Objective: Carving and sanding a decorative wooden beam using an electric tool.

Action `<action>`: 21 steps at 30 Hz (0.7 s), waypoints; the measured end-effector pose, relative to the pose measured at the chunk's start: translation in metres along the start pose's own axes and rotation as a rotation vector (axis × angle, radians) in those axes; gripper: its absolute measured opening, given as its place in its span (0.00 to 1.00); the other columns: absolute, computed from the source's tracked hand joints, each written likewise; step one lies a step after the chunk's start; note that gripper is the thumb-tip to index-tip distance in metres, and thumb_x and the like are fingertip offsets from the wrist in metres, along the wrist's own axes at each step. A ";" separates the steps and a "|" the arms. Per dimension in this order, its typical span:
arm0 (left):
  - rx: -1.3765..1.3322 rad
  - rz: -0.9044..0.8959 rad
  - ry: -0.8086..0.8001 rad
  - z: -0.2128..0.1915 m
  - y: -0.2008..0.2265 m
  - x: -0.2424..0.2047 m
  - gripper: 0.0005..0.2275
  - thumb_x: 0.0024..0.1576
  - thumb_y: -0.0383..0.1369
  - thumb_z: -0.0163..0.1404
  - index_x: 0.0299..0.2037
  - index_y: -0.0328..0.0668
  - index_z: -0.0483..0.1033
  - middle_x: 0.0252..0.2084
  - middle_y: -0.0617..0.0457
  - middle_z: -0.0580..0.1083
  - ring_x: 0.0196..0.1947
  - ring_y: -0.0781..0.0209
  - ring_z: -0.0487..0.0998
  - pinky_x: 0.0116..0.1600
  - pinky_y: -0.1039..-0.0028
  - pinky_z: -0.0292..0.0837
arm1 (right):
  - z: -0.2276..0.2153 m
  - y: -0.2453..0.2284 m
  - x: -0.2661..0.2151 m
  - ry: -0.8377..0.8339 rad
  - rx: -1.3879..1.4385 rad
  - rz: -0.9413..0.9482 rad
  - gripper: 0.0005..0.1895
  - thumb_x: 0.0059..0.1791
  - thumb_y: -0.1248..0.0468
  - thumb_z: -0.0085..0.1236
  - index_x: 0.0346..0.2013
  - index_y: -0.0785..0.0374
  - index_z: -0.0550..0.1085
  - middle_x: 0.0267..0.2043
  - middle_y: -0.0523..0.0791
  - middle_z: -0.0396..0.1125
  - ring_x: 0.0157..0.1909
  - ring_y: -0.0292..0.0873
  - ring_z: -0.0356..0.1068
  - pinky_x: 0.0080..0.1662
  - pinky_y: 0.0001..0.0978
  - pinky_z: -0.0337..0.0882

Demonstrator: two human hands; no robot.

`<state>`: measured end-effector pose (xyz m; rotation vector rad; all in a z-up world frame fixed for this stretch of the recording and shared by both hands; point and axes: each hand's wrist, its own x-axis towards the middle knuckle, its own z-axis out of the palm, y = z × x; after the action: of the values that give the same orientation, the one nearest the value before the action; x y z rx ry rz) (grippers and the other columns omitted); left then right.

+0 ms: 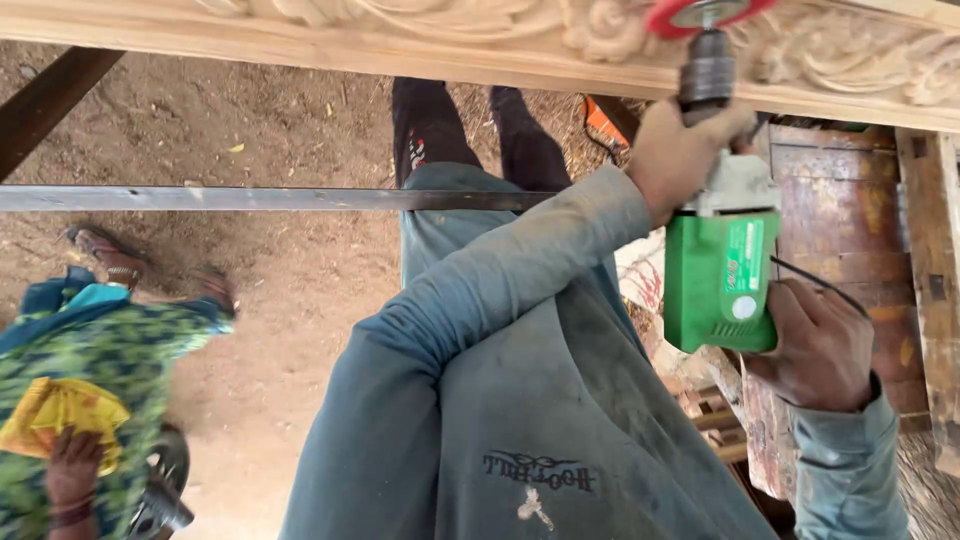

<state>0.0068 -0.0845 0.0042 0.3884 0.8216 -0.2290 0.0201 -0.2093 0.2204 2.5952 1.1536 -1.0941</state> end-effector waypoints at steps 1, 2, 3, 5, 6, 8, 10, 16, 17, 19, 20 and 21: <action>0.006 0.013 -0.006 0.003 -0.004 0.002 0.10 0.53 0.33 0.56 0.25 0.32 0.78 0.22 0.50 0.77 0.18 0.65 0.75 0.24 0.70 0.72 | 0.003 0.008 -0.008 0.015 -0.004 -0.004 0.26 0.32 0.54 0.75 0.33 0.64 0.70 0.32 0.49 0.66 0.31 0.56 0.67 0.37 0.49 0.68; -0.093 0.027 -0.020 0.003 -0.007 0.006 0.10 0.53 0.32 0.56 0.26 0.30 0.78 0.23 0.49 0.77 0.20 0.64 0.76 0.26 0.69 0.74 | 0.007 0.020 -0.012 0.004 -0.040 -0.021 0.23 0.34 0.58 0.72 0.35 0.63 0.70 0.33 0.49 0.67 0.31 0.55 0.67 0.37 0.47 0.68; -0.191 0.042 -0.035 0.003 -0.009 0.009 0.10 0.54 0.31 0.56 0.27 0.29 0.77 0.25 0.48 0.77 0.22 0.63 0.77 0.28 0.68 0.76 | 0.011 0.031 -0.016 -0.006 -0.075 -0.038 0.20 0.35 0.61 0.69 0.36 0.61 0.71 0.35 0.48 0.67 0.31 0.54 0.67 0.38 0.45 0.69; -0.168 0.072 -0.014 -0.005 -0.012 0.006 0.10 0.54 0.31 0.56 0.27 0.28 0.77 0.25 0.48 0.77 0.22 0.62 0.78 0.28 0.68 0.76 | 0.005 0.032 -0.008 -0.004 -0.055 -0.089 0.21 0.34 0.60 0.70 0.35 0.62 0.71 0.33 0.49 0.67 0.31 0.56 0.67 0.37 0.48 0.68; -0.152 0.087 -0.021 -0.007 -0.012 0.008 0.10 0.54 0.30 0.56 0.27 0.26 0.77 0.26 0.47 0.77 0.22 0.61 0.78 0.28 0.68 0.76 | 0.002 0.033 -0.005 -0.001 -0.053 -0.113 0.22 0.32 0.59 0.71 0.33 0.64 0.71 0.31 0.50 0.67 0.30 0.58 0.67 0.36 0.51 0.67; -0.122 0.122 -0.009 -0.011 -0.002 0.011 0.08 0.52 0.30 0.56 0.28 0.28 0.77 0.25 0.47 0.77 0.21 0.61 0.78 0.27 0.68 0.76 | 0.021 0.047 -0.008 0.053 -0.031 -0.159 0.19 0.36 0.61 0.68 0.36 0.63 0.70 0.34 0.49 0.67 0.32 0.56 0.69 0.37 0.48 0.68; -0.107 0.146 0.002 -0.013 -0.007 0.008 0.07 0.51 0.29 0.56 0.28 0.30 0.77 0.24 0.48 0.77 0.20 0.60 0.78 0.26 0.67 0.77 | 0.038 0.052 -0.016 0.092 -0.016 -0.200 0.16 0.40 0.63 0.65 0.38 0.62 0.69 0.38 0.49 0.67 0.34 0.54 0.70 0.37 0.45 0.69; 0.036 0.271 -0.045 -0.027 -0.003 -0.003 0.06 0.53 0.29 0.55 0.30 0.31 0.76 0.25 0.51 0.76 0.23 0.63 0.77 0.30 0.70 0.76 | 0.092 0.040 -0.015 0.240 0.076 -0.188 0.15 0.37 0.64 0.64 0.36 0.61 0.73 0.32 0.49 0.66 0.31 0.56 0.68 0.34 0.50 0.67; 0.063 0.261 -0.057 -0.028 -0.001 -0.005 0.06 0.53 0.29 0.55 0.30 0.30 0.77 0.25 0.50 0.76 0.23 0.62 0.78 0.30 0.70 0.76 | 0.101 0.041 -0.013 0.292 0.126 -0.187 0.17 0.35 0.64 0.62 0.37 0.62 0.72 0.33 0.49 0.67 0.32 0.55 0.68 0.36 0.49 0.68; 0.100 0.243 -0.079 -0.028 0.001 -0.002 0.07 0.53 0.29 0.55 0.29 0.30 0.77 0.25 0.50 0.77 0.22 0.62 0.78 0.30 0.70 0.77 | 0.115 0.049 -0.007 0.353 0.179 -0.171 0.19 0.34 0.65 0.60 0.38 0.63 0.72 0.34 0.49 0.67 0.33 0.55 0.68 0.37 0.48 0.69; 0.097 0.253 -0.063 -0.029 0.000 -0.001 0.07 0.53 0.29 0.55 0.29 0.30 0.76 0.25 0.50 0.76 0.23 0.62 0.78 0.31 0.70 0.77 | 0.122 0.053 -0.007 0.364 0.178 -0.193 0.17 0.37 0.65 0.62 0.39 0.62 0.72 0.35 0.48 0.67 0.34 0.54 0.68 0.37 0.46 0.69; 0.095 0.264 -0.047 -0.032 -0.001 -0.001 0.06 0.53 0.29 0.56 0.29 0.30 0.76 0.25 0.50 0.76 0.23 0.62 0.78 0.31 0.70 0.77 | 0.129 0.056 -0.006 0.375 0.177 -0.215 0.14 0.41 0.65 0.63 0.39 0.62 0.72 0.36 0.48 0.68 0.35 0.54 0.68 0.38 0.45 0.69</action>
<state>-0.0157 -0.0723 -0.0152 0.5735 0.7061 -0.0313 -0.0191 -0.2988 0.1184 2.9611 1.5045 -0.7903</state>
